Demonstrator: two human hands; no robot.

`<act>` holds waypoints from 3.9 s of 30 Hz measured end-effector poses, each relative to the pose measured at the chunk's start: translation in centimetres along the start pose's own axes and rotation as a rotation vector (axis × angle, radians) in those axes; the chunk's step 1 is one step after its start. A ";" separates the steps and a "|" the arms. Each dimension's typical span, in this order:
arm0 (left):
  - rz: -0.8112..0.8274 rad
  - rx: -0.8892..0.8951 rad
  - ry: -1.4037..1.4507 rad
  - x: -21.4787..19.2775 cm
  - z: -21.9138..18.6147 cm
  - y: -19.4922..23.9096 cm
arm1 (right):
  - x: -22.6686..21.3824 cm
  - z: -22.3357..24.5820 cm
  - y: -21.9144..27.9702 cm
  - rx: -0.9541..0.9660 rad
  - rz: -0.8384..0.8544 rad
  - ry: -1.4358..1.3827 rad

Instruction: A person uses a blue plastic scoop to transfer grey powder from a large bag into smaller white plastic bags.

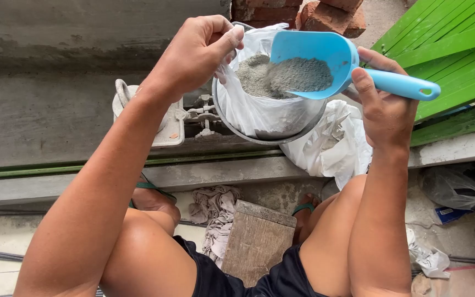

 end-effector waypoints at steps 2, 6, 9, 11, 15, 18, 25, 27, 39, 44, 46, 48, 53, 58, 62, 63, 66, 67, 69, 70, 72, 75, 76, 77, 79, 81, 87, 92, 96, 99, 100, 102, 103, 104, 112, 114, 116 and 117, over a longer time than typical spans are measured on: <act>-0.004 0.007 -0.023 0.1 -0.1 -0.1 | 0.1 0.4 0.1 -0.077 0.021 0.061; -0.115 -0.034 -0.377 -0.7 -0.8 -0.3 | 1.2 1.4 0.2 -0.263 0.155 0.198; -0.304 0.178 -0.628 -1.5 -2.9 -1.2 | 1.8 2.5 0.7 -0.355 0.163 0.268; -0.234 0.201 -0.621 0.2 -4.1 -3.8 | 2.6 3.0 1.2 -0.405 0.203 0.285; -0.003 0.244 -0.609 5.0 -7.3 -9.1 | 5.3 2.8 3.0 -0.448 0.373 0.342; 0.373 -0.170 -0.997 11.3 -8.2 -11.3 | 6.8 1.7 4.1 -0.483 0.416 0.374; 0.731 -0.460 -1.324 18.8 -3.5 -13.6 | 8.9 2.2 5.0 -0.448 0.448 0.475; 0.642 -0.327 -1.342 19.6 -1.8 -14.8 | 9.3 1.8 5.1 -0.455 0.450 0.512; 0.532 -0.240 -0.908 17.6 -5.4 -12.8 | 5.9 -0.6 1.0 -0.393 0.556 0.343; 0.651 -0.086 -1.059 15.4 -8.1 -11.1 | 3.2 0.1 0.5 -0.434 0.545 0.416; 0.626 -0.010 -1.101 13.3 -8.6 -9.6 | 2.9 1.5 0.0 -0.419 0.566 0.431; 0.301 0.261 -0.956 10.1 -9.7 -7.8 | 2.1 3.5 -0.6 -0.416 0.571 0.186; -0.027 0.027 -0.956 3.4 -4.8 -1.0 | 2.5 3.0 -0.7 -0.445 0.426 0.274; 0.038 -0.455 -0.629 2.4 -0.4 2.1 | 3.9 2.9 -0.9 -0.445 0.427 0.207; 0.098 -0.343 -0.395 2.8 -0.5 2.6 | 4.2 1.5 -1.3 -0.292 0.388 0.307; 0.126 -0.344 -0.324 3.1 -0.7 2.6 | 4.0 1.4 -1.3 -0.277 0.375 0.327; 0.104 -0.329 -0.373 3.8 -1.6 3.1 | 3.5 2.9 -0.9 -0.312 0.343 0.312; 0.103 -0.332 -0.369 4.1 -1.5 3.2 | 3.4 3.1 -0.7 -0.310 0.347 0.313; 0.152 -0.270 -0.539 4.9 -1.7 3.1 | 2.8 3.6 -0.4 -0.304 0.240 0.302; 0.150 -0.273 -0.535 5.3 -1.2 3.1 | 2.9 3.8 -0.2 -0.304 0.245 0.302; 0.248 -0.200 -0.612 6.3 -0.6 3.1 | 2.7 4.2 -0.1 -0.246 0.143 0.182; 0.261 -0.095 -0.557 6.8 0.3 2.9 | 3.8 1.7 -0.1 -0.138 0.194 0.018; 0.261 -0.092 -0.557 7.0 0.3 2.8 | 4.4 1.4 -0.1 -0.140 0.192 0.020; 0.267 -0.027 -0.547 7.2 0.1 2.8 | 5.0 1.1 -0.1 -0.136 0.139 0.029; 0.274 0.039 -0.535 8.1 0.7 2.7 | 5.7 0.8 0.0 -0.132 0.084 0.037; 0.275 0.111 -0.784 9.2 2.0 2.5 | 6.1 0.5 0.0 -0.020 0.067 -0.041; 0.066 0.140 -0.946 10.0 4.4 1.3 | 4.3 2.3 0.3 -0.017 -0.031 -0.134; -0.099 0.151 -0.523 7.0 3.8 1.2 | 4.5 1.0 0.3 0.016 -0.044 -0.243; -0.218 0.163 -0.177 4.2 3.1 1.6 | 4.6 -0.3 -0.1 -0.014 0.012 -0.113; -0.191 0.059 0.052 3.2 -0.1 2.6 | 4.4 1.8 0.2 -0.205 0.075 0.146; -0.191 0.059 0.051 3.0 -0.3 2.8 | 4.2 2.0 0.2 -0.205 0.074 0.145; -0.191 0.044 0.095 2.7 -0.6 3.0 | 4.0 2.5 0.2 -0.220 0.091 0.265; -0.191 0.044 0.095 2.8 -0.7 3.0 | 3.9 2.4 0.1 -0.221 0.090 0.265; -0.180 0.033 0.079 2.8 -0.8 3.1 | 3.7 2.6 0.1 -0.265 0.056 0.264; -0.128 0.043 0.010 2.3 -0.8 3.4 | 4.3 2.4 0.4 -0.291 0.079 0.113; -0.127 -0.008 0.009 2.0 -0.4 3.5 | 5.1 2.2 0.6 -0.261 0.097 0.272; -0.101 -0.009 -0.100 1.1 -0.4 3.5 | 5.2 2.5 0.9 -0.292 0.096 0.318; -0.080 -0.011 -0.210 0.6 -0.4 3.7 | 5.4 2.8 1.0 -0.325 0.100 0.362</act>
Point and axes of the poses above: each hand's wrist, its own y-axis away from the middle knuckle, its own x-axis out of the palm, z = x × y, the point moved 4 cm from there along -y, towards the middle knuckle, and after that the axes turned 8 degrees about z, right-handed, at the moved point
